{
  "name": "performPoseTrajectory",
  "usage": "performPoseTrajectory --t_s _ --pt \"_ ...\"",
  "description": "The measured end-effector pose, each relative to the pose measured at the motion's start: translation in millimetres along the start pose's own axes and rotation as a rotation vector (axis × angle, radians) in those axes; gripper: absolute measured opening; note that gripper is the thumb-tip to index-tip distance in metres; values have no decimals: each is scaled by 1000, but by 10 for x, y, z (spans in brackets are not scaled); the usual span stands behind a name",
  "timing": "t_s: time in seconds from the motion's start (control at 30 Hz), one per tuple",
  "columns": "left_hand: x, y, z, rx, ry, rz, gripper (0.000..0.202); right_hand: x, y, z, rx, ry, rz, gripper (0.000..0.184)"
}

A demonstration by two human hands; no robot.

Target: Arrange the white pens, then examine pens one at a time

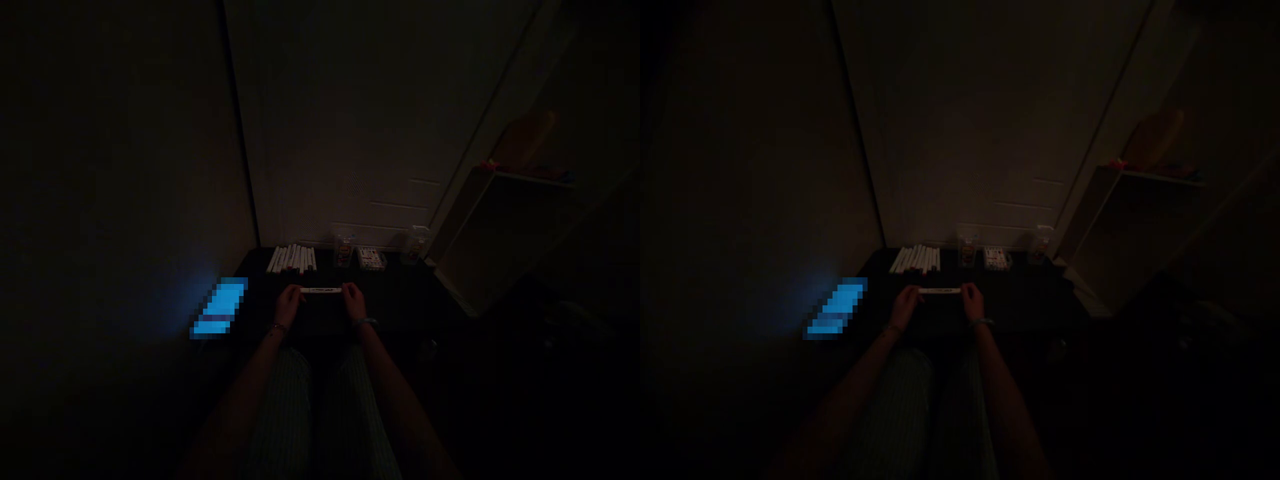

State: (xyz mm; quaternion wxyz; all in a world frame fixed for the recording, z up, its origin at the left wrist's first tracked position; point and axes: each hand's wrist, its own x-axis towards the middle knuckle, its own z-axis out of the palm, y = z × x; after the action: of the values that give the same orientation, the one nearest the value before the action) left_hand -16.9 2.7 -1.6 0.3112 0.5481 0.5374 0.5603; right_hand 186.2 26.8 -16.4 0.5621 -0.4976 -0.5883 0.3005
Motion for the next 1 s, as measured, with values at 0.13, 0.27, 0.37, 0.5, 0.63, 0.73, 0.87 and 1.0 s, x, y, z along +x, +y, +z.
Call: performPoseTrajectory --t_s 0.13,0.27,0.37,0.5,0.63,0.73,0.87,1.0 --pt "0 -25 1 9 7 -10 30 -9 -21 -5 0 -1 10 36" --pt "2 -27 0 14 2 -4 29 -13 -39 -11 13 -4 2 35" --pt "-1 -1 -7 23 -6 0 28 -16 -53 -11 25 -6 27 35" --pt "-6 30 -10 28 2 19 28 -19 -63 -9 38 -19 42 35" --pt "-8 33 -5 12 -6 21 29 -16 -45 -9 40 -9 20 34" --pt "-7 34 0 0 8 21 30 -15 -29 -8 49 -25 -2 34" --pt "-3 32 5 0 2 2 34 -16 -44 -9 78 -7 3 34" --pt "-19 43 19 18 -49 25 34 -9 -77 -31 135 28 40 35"
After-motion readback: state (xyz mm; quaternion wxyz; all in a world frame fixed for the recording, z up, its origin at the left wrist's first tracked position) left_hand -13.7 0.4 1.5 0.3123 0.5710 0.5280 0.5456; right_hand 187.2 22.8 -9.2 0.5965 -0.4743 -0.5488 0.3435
